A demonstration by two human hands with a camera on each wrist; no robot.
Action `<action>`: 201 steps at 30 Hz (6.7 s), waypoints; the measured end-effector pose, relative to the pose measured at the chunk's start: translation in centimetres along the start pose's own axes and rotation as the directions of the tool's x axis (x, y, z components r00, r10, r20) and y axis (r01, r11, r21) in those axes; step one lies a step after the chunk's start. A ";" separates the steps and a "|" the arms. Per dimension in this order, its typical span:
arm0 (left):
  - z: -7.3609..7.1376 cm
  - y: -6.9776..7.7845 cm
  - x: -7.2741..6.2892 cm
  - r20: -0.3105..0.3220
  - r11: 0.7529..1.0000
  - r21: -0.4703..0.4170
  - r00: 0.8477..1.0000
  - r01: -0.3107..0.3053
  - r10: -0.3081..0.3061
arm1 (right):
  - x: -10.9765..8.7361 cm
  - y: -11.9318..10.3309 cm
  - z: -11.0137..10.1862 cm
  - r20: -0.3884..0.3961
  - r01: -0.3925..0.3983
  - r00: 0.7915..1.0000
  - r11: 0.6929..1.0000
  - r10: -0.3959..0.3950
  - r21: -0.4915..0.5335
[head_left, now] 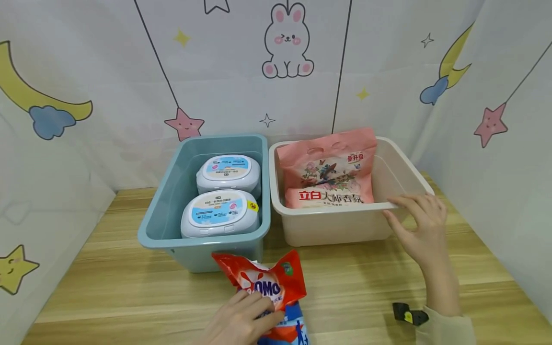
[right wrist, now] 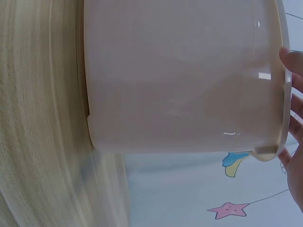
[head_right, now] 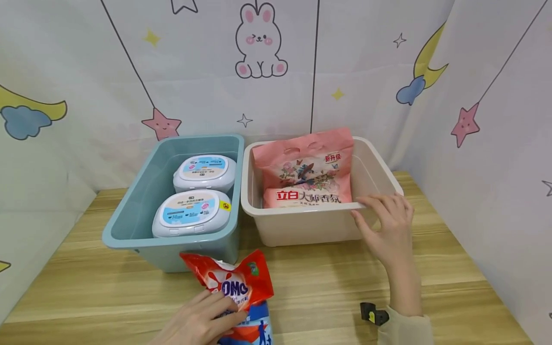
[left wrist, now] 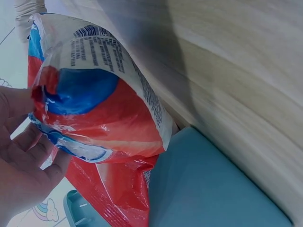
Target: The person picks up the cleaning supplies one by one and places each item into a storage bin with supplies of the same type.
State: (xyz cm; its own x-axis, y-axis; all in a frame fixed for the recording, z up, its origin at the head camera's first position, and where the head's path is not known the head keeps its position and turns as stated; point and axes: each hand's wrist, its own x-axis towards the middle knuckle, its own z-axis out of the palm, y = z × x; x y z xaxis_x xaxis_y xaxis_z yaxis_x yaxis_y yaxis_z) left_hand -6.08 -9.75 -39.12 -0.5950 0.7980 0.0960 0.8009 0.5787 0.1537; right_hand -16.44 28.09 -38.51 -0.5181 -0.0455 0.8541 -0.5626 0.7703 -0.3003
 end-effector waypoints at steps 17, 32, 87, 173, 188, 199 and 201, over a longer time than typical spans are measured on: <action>-1.1 0.2 0.8 -0.009 0.998 0.004 0.998 -0.056 0.056 | 0.0 0.0 0.0 0.011 -0.008 1.000 1.000 0.008 0.001; -1.7 1.4 1.8 -0.107 0.995 0.013 0.989 -0.100 0.100 | -0.1 0.1 0.0 0.001 -0.005 1.000 1.000 0.005 0.000; -4.6 4.3 4.1 -0.364 0.953 0.129 0.881 -0.273 0.302 | -0.1 0.1 0.1 -0.009 0.020 1.000 1.000 -0.021 -0.017; -12.5 4.2 10.1 -0.547 0.889 0.323 0.702 -0.324 0.455 | -0.1 0.3 -0.2 0.014 -0.021 1.000 1.000 0.021 -0.014; -13.2 2.9 11.4 -0.554 0.900 0.326 0.712 -0.290 0.430 | -0.1 0.2 -0.1 -0.001 -0.007 1.000 1.000 0.007 -0.007; -13.8 2.0 12.2 -0.558 0.906 0.317 0.718 -0.280 0.417 | -0.1 0.3 0.0 0.003 0.002 1.000 1.000 -0.002 -0.003; -13.9 1.9 12.2 -0.551 0.911 0.306 0.729 -0.277 0.407 | -0.1 0.2 -0.1 0.007 -0.008 1.000 1.000 0.008 -0.002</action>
State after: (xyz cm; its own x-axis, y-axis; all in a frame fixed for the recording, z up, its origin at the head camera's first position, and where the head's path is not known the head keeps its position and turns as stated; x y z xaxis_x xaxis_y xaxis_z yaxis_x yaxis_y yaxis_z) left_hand -12.74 -1.22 -24.02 -0.1450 0.7241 0.6743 0.9147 0.3579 -0.1877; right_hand -16.49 28.31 -38.63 -0.5275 -0.0437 0.8484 -0.5569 0.7719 -0.3065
